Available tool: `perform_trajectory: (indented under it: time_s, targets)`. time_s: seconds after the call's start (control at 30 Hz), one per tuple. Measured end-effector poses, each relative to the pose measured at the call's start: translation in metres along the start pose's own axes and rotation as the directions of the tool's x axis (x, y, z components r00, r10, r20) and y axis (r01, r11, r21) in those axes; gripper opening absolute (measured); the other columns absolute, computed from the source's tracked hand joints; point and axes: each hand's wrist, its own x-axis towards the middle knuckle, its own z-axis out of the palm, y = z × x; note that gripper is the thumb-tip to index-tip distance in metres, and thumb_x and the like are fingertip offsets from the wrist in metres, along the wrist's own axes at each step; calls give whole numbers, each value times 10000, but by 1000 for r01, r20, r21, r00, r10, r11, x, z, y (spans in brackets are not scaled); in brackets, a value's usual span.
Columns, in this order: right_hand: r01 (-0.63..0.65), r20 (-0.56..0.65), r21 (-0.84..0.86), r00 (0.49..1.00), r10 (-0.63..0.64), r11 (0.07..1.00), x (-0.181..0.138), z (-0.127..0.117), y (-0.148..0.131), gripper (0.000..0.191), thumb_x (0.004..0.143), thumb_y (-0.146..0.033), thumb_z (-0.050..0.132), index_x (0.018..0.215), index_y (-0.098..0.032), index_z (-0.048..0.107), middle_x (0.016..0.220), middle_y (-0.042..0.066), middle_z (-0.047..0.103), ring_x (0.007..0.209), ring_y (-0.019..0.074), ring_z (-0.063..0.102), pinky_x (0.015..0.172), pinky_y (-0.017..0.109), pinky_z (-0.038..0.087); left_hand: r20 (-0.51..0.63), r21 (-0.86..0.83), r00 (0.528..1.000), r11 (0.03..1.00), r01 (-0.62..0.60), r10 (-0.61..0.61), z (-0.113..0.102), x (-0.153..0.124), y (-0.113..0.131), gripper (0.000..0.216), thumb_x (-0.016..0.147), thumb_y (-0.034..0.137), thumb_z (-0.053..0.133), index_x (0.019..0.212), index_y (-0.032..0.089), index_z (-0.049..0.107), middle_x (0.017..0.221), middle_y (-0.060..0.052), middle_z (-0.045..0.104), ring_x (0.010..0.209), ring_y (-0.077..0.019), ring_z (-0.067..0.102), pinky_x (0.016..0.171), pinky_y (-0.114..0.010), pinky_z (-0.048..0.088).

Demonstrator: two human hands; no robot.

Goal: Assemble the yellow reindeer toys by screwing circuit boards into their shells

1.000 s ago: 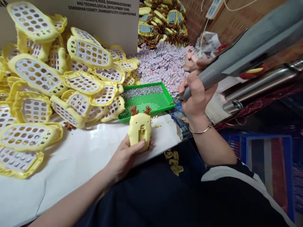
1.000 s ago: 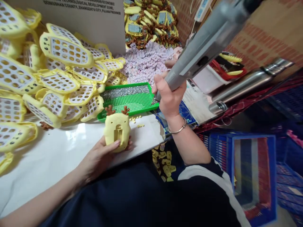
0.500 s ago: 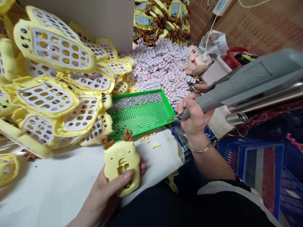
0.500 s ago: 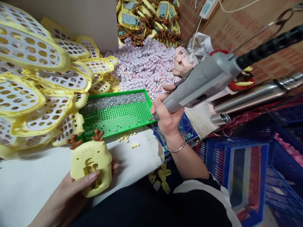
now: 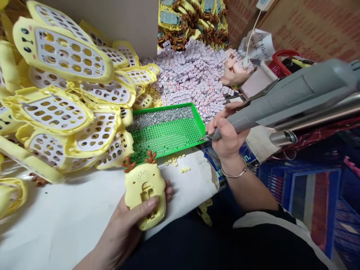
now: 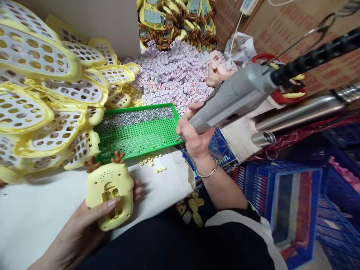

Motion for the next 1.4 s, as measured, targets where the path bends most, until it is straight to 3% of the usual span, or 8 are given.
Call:
perform_trajectory:
  time_s: [0.23,0.43,0.57,0.73,0.87,1.03,1.27,1.4]
  targets:
    - [64,11,-153,998,-63,986,3,0,-3,401,744,-534,654,990,-297,443,594,-89,415,421,93,422,456,279,437,59,-13,997,999,-46,46,-3,0,-4,474,615,237,839,1049,140,676,1027,-119,746,928,-258,714,839,-319,581]
    - [130,5,-91,992,-130,987,4,17,-45,337,740,-500,641,928,-295,451,599,-84,401,431,92,389,447,264,387,139,-39,985,994,-97,102,-7,3,-5,494,623,232,824,1064,110,638,1009,-141,741,886,-266,720,796,-331,597]
    - [67,74,109,994,-76,992,-17,46,-85,296,747,-424,664,945,-298,483,589,-94,410,381,89,399,402,274,369,159,-99,977,987,-124,139,-5,2,-6,413,708,155,706,1103,97,596,944,-133,743,815,-245,727,766,-337,603]
    - [-137,276,419,961,18,898,-64,73,-115,257,714,-253,726,918,-262,570,585,-86,513,368,78,449,371,270,370,176,-183,975,978,-103,136,-6,6,-9,315,813,122,550,1122,88,602,833,-104,736,689,-196,712,710,-321,598]
    - [-187,429,315,903,36,930,-93,79,-113,297,757,-337,705,1006,-313,544,619,-77,543,418,112,497,411,280,420,218,-240,956,960,-143,197,-8,10,-11,273,787,104,556,1045,96,646,760,-56,712,646,-170,680,700,-304,584]
    - [-147,425,223,904,40,964,-104,84,-104,395,734,-459,696,1038,-344,473,607,-73,494,421,135,476,388,284,393,241,-222,947,962,-160,213,-9,8,-12,236,722,95,574,942,98,662,787,-51,705,722,-182,670,731,-306,572]
    - [-163,441,66,890,118,984,-110,83,-100,454,744,-570,652,1081,-369,422,658,-42,520,468,164,510,422,326,463,264,-225,936,959,-173,231,-10,8,-12,293,689,80,555,964,106,650,836,-57,721,856,-232,692,820,-362,576]
    - [-153,450,-131,872,196,980,-112,81,-94,631,701,-760,544,1147,-347,377,741,-3,544,542,186,551,448,349,478,255,-227,941,960,-166,223,-9,9,-12,348,701,87,543,1032,113,646,896,-57,728,918,-260,691,842,-402,574]
